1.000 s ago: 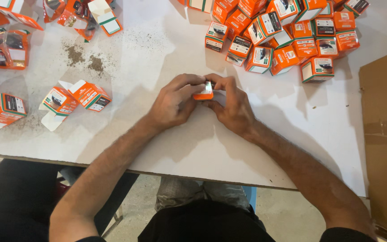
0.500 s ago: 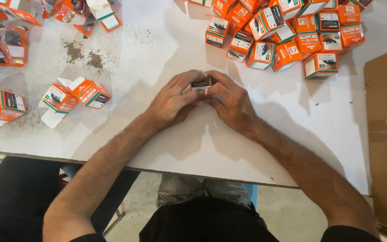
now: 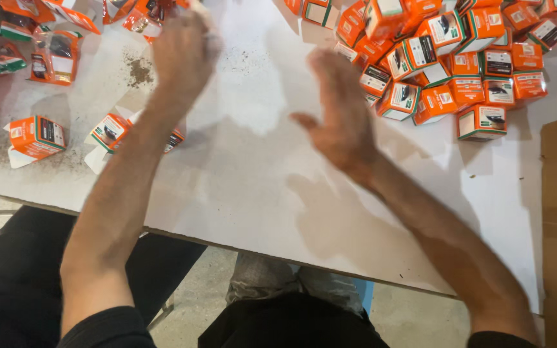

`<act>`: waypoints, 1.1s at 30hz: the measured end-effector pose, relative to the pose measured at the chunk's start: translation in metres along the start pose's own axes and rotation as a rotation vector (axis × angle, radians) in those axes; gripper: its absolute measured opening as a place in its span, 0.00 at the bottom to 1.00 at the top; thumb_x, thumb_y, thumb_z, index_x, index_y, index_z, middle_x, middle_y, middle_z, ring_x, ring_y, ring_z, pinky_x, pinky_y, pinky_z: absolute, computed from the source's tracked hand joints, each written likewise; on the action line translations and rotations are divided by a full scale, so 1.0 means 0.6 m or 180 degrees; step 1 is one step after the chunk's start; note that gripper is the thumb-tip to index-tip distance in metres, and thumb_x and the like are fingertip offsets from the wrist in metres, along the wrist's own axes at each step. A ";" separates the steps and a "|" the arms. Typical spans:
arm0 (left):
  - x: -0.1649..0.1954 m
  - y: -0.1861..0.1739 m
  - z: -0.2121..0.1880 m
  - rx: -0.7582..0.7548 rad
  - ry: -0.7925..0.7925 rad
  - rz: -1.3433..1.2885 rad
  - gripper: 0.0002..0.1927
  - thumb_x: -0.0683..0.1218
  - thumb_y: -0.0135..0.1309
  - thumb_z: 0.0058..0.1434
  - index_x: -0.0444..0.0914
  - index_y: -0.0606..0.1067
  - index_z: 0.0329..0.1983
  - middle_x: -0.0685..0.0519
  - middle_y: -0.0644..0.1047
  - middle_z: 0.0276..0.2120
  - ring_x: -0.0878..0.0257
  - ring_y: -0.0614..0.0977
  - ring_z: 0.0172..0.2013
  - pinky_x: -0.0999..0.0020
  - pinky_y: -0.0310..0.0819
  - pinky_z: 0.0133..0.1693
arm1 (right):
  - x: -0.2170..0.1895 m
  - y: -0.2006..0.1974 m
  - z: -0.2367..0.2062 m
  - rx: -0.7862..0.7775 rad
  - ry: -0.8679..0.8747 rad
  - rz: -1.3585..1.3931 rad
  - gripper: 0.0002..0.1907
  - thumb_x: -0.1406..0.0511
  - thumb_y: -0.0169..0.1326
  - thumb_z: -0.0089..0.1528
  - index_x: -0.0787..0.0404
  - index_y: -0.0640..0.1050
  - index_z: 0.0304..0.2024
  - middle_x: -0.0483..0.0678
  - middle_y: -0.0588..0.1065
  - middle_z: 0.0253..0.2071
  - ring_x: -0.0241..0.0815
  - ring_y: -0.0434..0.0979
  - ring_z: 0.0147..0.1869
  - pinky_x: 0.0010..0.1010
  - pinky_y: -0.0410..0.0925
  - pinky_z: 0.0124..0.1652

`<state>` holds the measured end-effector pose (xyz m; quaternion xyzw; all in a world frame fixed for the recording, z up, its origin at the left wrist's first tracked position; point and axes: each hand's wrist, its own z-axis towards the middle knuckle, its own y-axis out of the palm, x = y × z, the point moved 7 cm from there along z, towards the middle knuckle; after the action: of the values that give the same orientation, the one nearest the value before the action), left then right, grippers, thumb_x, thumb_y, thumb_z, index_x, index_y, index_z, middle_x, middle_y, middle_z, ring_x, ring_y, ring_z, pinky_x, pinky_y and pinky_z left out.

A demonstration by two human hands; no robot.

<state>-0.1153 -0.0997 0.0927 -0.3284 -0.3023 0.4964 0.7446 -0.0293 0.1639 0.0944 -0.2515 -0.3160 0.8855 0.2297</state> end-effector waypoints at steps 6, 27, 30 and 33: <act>0.176 0.022 -0.059 -0.0706 0.0213 -0.1756 0.04 0.40 0.57 0.64 0.37 0.75 0.41 0.44 0.79 0.32 0.44 0.81 0.36 0.49 0.75 0.39 | 0.009 0.113 -0.008 -0.0213 0.1204 0.1202 0.46 0.70 0.64 0.58 0.62 0.54 0.73 0.60 0.71 0.63 0.58 0.73 0.67 0.41 0.69 0.62; 0.179 -0.096 -0.113 0.0101 0.0455 -0.3020 0.19 0.33 0.65 0.55 0.33 0.71 0.46 0.41 0.72 0.51 0.54 0.82 0.46 0.68 0.83 0.42 | 0.006 0.001 -0.086 -0.0507 0.1508 0.1606 0.27 0.65 0.71 0.55 0.67 0.74 0.53 0.53 0.79 0.49 0.47 0.81 0.54 0.36 0.74 0.53; 0.266 -0.112 -0.146 0.0626 0.1303 -0.2601 0.21 0.30 0.65 0.52 0.37 0.75 0.47 0.37 0.74 0.53 0.50 0.83 0.45 0.64 0.81 0.41 | 0.001 -0.007 -0.086 -0.0504 0.1402 0.1598 0.28 0.67 0.70 0.55 0.67 0.75 0.55 0.54 0.77 0.48 0.49 0.80 0.49 0.36 0.73 0.48; 0.302 -0.092 -0.145 0.0453 0.1645 -0.1795 0.20 0.32 0.65 0.54 0.37 0.73 0.47 0.44 0.75 0.53 0.39 0.79 0.61 0.53 0.81 0.58 | -0.009 -0.011 -0.079 -0.0434 0.1039 0.1235 0.28 0.70 0.70 0.55 0.66 0.76 0.57 0.54 0.77 0.47 0.52 0.79 0.49 0.38 0.72 0.47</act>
<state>0.0409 0.0373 0.1067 -0.2942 -0.1480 0.1928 0.9243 0.0045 0.1865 0.0689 -0.4619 -0.2796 0.8373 0.0861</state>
